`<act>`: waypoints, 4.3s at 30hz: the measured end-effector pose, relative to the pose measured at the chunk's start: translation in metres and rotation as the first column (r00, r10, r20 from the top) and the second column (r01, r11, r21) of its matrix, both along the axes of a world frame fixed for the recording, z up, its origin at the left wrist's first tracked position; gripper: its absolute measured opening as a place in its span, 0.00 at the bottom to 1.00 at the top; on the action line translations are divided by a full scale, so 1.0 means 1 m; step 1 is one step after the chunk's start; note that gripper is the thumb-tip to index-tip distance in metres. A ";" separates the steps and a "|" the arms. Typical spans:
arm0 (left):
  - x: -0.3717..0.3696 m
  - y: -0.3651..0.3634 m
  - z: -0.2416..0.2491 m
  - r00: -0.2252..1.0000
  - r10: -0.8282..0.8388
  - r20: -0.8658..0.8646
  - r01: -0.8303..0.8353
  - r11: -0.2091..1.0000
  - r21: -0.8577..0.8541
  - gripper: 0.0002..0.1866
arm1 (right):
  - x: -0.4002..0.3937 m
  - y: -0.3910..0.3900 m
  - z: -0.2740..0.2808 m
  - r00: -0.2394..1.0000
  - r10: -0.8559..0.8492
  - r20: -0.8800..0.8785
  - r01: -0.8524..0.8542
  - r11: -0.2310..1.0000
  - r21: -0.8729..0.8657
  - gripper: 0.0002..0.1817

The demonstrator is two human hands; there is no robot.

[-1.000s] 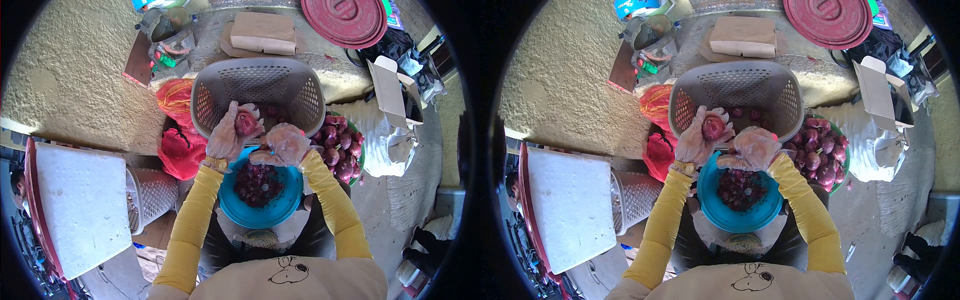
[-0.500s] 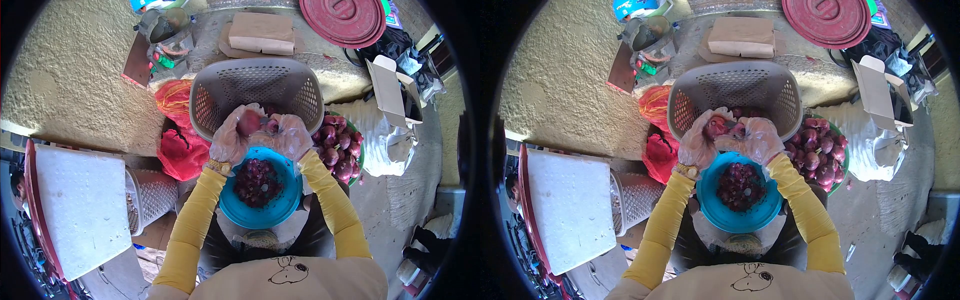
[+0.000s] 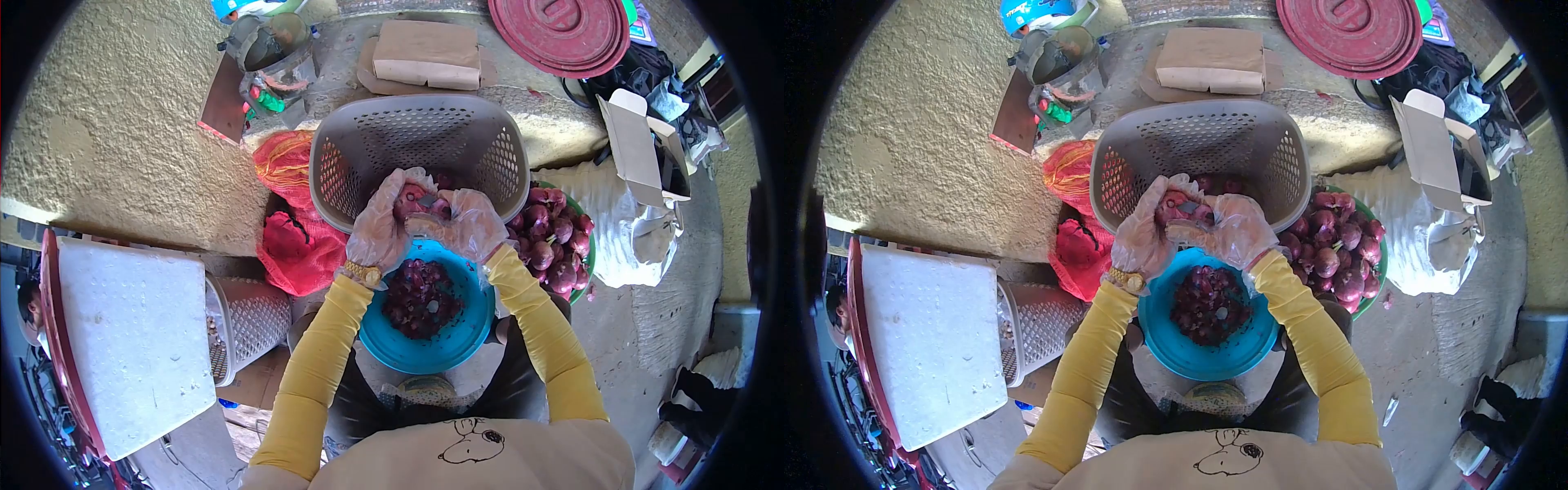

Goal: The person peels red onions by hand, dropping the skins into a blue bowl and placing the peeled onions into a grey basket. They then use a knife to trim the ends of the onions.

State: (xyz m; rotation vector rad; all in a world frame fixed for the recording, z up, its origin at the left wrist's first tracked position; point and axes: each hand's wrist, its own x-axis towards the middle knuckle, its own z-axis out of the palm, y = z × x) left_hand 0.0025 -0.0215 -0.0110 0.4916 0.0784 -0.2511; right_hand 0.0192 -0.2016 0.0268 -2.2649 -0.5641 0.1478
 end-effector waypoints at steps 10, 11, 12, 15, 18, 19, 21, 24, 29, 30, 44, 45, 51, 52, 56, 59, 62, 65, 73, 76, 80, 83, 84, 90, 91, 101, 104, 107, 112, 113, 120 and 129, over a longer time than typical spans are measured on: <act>-0.002 -0.003 0.004 0.999 -0.014 0.042 0.013 0.999 0.030 0.19 | 0.001 -0.003 -0.006 0.994 0.023 -0.107 -0.012 0.995 0.104 0.36; -0.002 -0.003 0.006 0.999 -0.020 0.032 0.019 0.999 0.032 0.19 | 0.001 -0.003 -0.004 0.993 0.021 -0.113 -0.009 0.994 0.107 0.36; -0.002 -0.003 0.005 0.999 -0.021 0.033 0.020 0.999 0.033 0.19 | 0.002 -0.003 -0.005 0.993 0.020 -0.113 -0.008 0.994 0.108 0.36; -0.001 -0.002 0.003 0.999 -0.025 0.030 0.023 0.998 0.054 0.21 | 0.001 -0.003 -0.009 0.998 0.030 -0.064 -0.021 0.991 0.136 0.34; 0.000 0.000 0.002 0.995 -0.067 0.074 0.059 0.992 0.113 0.22 | 0.001 -0.004 -0.009 0.999 0.022 -0.043 -0.015 0.987 0.160 0.32; 0.001 0.000 -0.002 0.994 -0.059 0.096 0.046 0.989 0.140 0.22 | 0.003 -0.006 -0.010 0.999 0.024 -0.042 -0.018 0.991 0.130 0.32; 0.000 -0.001 -0.001 0.992 -0.053 0.119 0.032 0.985 0.167 0.22 | 0.003 -0.007 -0.010 0.999 0.025 -0.041 -0.021 0.995 0.101 0.32; -0.002 -0.001 0.003 0.997 -0.030 0.071 0.014 0.976 0.219 0.18 | 0.001 -0.008 -0.005 0.992 0.061 -0.114 -0.037 0.978 0.204 0.32; -0.004 0.003 -0.003 0.992 -0.100 0.082 0.080 0.972 0.219 0.21 | 0.004 -0.013 0.003 0.990 0.128 -0.052 -0.125 0.991 0.052 0.33; -0.004 0.003 -0.004 0.992 -0.101 0.081 0.081 0.972 0.219 0.21 | 0.004 -0.013 0.002 0.991 0.127 -0.053 -0.124 0.991 0.052 0.33; -0.003 0.006 0.012 0.998 0.068 -0.017 -0.065 0.984 0.164 0.21 | 0.000 -0.009 -0.017 0.924 0.300 0.239 -0.217 0.922 -0.320 0.33; -0.002 0.008 0.013 0.997 0.071 -0.015 -0.067 0.984 0.165 0.21 | 0.001 -0.009 -0.014 0.918 0.306 0.252 -0.228 0.928 -0.296 0.32; 0.001 0.011 0.008 1.000 0.024 0.013 -0.025 0.994 0.109 0.22 | 0.001 -0.011 -0.006 0.975 0.069 0.210 -0.062 0.997 -0.040 0.35; 0.000 0.006 0.008 0.999 0.034 0.031 -0.038 0.989 0.141 0.22 | 0.001 -0.010 -0.006 0.975 0.069 0.209 -0.062 0.997 -0.040 0.35; 0.001 0.004 0.000 0.998 -0.033 0.047 0.026 0.991 0.135 0.22 | 0.003 -0.010 -0.009 0.974 0.001 0.225 0.026 0.993 -0.116 0.37; -0.001 0.001 0.006 0.996 -0.027 0.086 0.016 0.991 0.136 0.23 | 0.008 -0.013 -0.019 0.986 0.031 0.165 -0.007 0.990 -0.143 0.36; -0.004 -0.004 0.019 0.997 -0.019 0.073 0.005 0.982 0.188 0.22 | 0.006 -0.011 -0.013 0.991 0.040 0.127 -0.027 0.994 -0.102 0.34; -0.004 -0.004 0.017 0.994 -0.036 0.101 0.015 0.980 0.196 0.23 | 0.002 -0.008 0.003 0.998 0.033 0.049 -0.032 0.999 -0.019 0.32; -0.001 -0.001 0.002 0.991 -0.070 0.116 0.048 0.982 0.181 0.23 | 0.002 -0.005 -0.008 1.000 0.025 -0.003 -0.024 0.992 0.120 0.31; -0.004 -0.002 0.003 0.994 -0.057 0.093 0.044 0.989 0.141 0.23 | 0.001 -0.005 -0.003 1.000 0.011 0.012 -0.012 0.998 0.065 0.31; -0.004 0.001 0.004 0.984 -0.158 0.076 0.153 0.986 0.071 0.21 | 0.003 -0.008 -0.002 0.997 0.076 -0.015 -0.077 0.995 -0.061 0.31; -0.002 0.004 -0.005 0.981 -0.172 0.086 0.163 0.981 0.103 0.20 | 0.003 -0.008 -0.001 0.996 0.088 0.002 -0.087 0.992 -0.096 0.31; -0.002 0.004 -0.007 0.981 -0.173 0.082 0.164 0.981 0.105 0.20 | 0.002 -0.008 -0.001 0.996 0.084 0.011 -0.082 0.992 -0.092 0.31; -0.003 0.014 0.009 0.996 -0.009 -0.086 0.022 0.988 0.151 0.21 | -0.003 -0.005 -0.013 0.920 0.336 0.200 -0.231 0.880 -0.414 0.30; -0.002 0.017 0.006 0.996 0.002 -0.092 0.009 0.993 0.121 0.22 | -0.003 -0.005 -0.008 0.919 0.337 0.202 -0.232 0.880 -0.415 0.30; -0.001 0.006 0.006 0.999 -0.001 -0.034 0.004 0.995 0.097 0.24 | -0.005 -0.002 -0.001 0.979 -0.010 0.206 0.024 0.998 -0.064 0.43; -0.001 0.002 0.005 1.000 0.009 0.016 -0.010 0.994 0.109 0.24 | -0.002 -0.002 -0.006 0.976 -0.027 0.218 0.045 0.996 -0.079 0.43; -0.001 0.002 0.003 1.000 -0.022 0.005 0.022 0.997 0.077 0.25 | -0.002 -0.002 -0.002 0.990 -0.009 0.142 0.021 0.996 -0.086 0.41; -0.001 0.000 0.006 1.000 -0.005 0.029 0.002 0.994 0.108 0.25 | -0.001 -0.001 0.001 0.998 -0.012 0.062 0.015 0.998 -0.054 0.39; -0.001 -0.001 0.005 0.999 0.008 0.047 -0.013 0.995 0.099 0.25 | -0.001 -0.001 0.001 0.999 -0.007 0.050 0.009 0.999 -0.033 0.38; 0.000 0.002 0.000 0.997 0.012 0.077 -0.022 0.991 0.135 0.25 | -0.001 -0.001 -0.006 1.000 0.019 0.013 -0.019 1.000 0.024 0.33; 0.000 0.002 0.000 1.000 -0.003 0.009 0.001 0.990 0.143 0.24 | 0.000 -0.002 -0.009 0.995 0.097 0.012 -0.096 0.995 -0.008 0.31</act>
